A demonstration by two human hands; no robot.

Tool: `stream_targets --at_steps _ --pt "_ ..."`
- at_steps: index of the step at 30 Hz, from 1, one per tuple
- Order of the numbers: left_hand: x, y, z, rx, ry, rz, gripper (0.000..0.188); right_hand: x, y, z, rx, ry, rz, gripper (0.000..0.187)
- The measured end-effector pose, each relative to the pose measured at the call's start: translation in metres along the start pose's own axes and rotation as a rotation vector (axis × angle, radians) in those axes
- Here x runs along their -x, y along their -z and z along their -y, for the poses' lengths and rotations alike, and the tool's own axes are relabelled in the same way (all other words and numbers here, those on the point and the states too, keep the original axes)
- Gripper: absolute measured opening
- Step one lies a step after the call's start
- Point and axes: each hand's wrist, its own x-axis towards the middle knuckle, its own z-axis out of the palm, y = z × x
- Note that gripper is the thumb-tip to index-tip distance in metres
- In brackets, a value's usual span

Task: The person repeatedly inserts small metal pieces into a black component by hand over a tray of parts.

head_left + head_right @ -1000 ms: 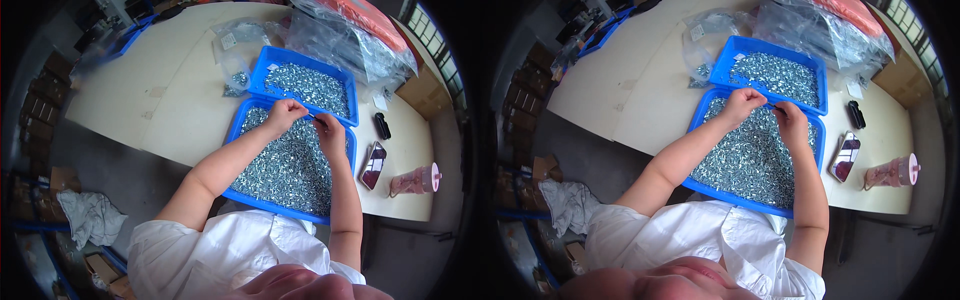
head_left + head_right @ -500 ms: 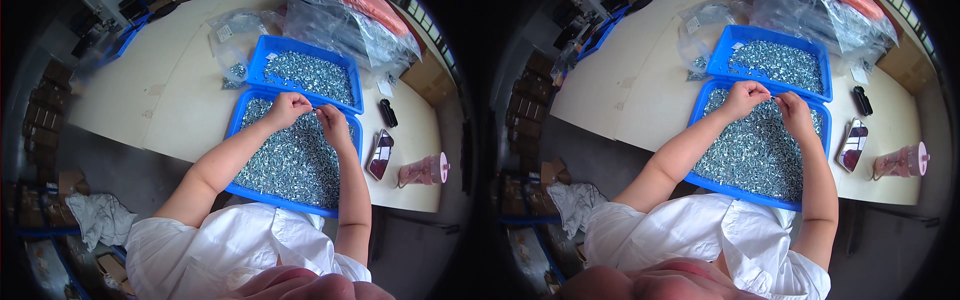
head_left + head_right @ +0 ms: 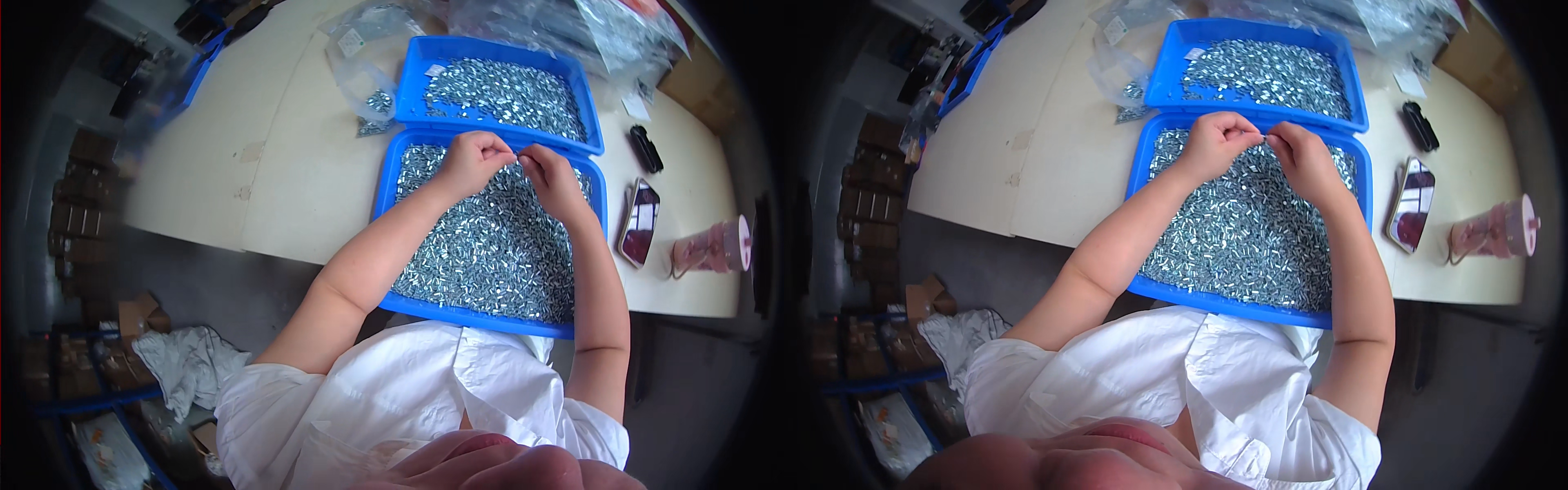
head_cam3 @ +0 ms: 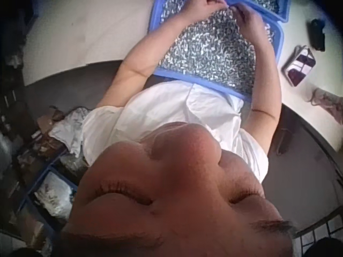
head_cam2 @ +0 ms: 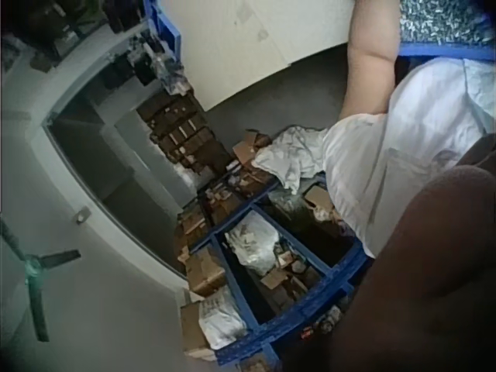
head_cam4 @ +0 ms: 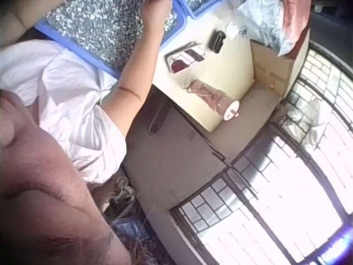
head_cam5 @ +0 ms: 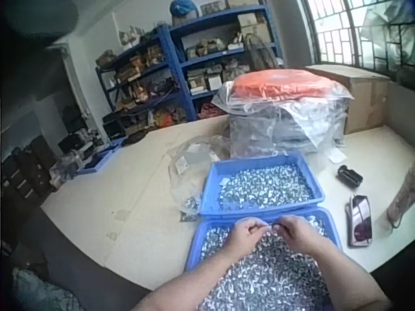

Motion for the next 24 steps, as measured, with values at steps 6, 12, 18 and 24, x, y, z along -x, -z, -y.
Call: stream_targets --at_steps 6,12,18,24 --pt "-0.004 0.002 0.009 -0.089 0.056 0.054 0.027 -0.003 0.004 0.000 -0.035 0.141 -0.055 0.011" --pt "-0.002 -0.002 0.004 0.085 0.042 0.039 0.016 0.000 0.006 -0.004 0.001 0.104 -0.056 0.011" --pt "-0.002 0.001 0.011 -0.091 0.087 0.092 0.011 0.000 0.006 -0.003 0.040 0.102 -0.069 0.012" --pt "-0.002 0.002 0.005 -0.106 0.034 0.105 0.017 0.000 0.009 -0.004 0.035 0.110 -0.077 0.013"
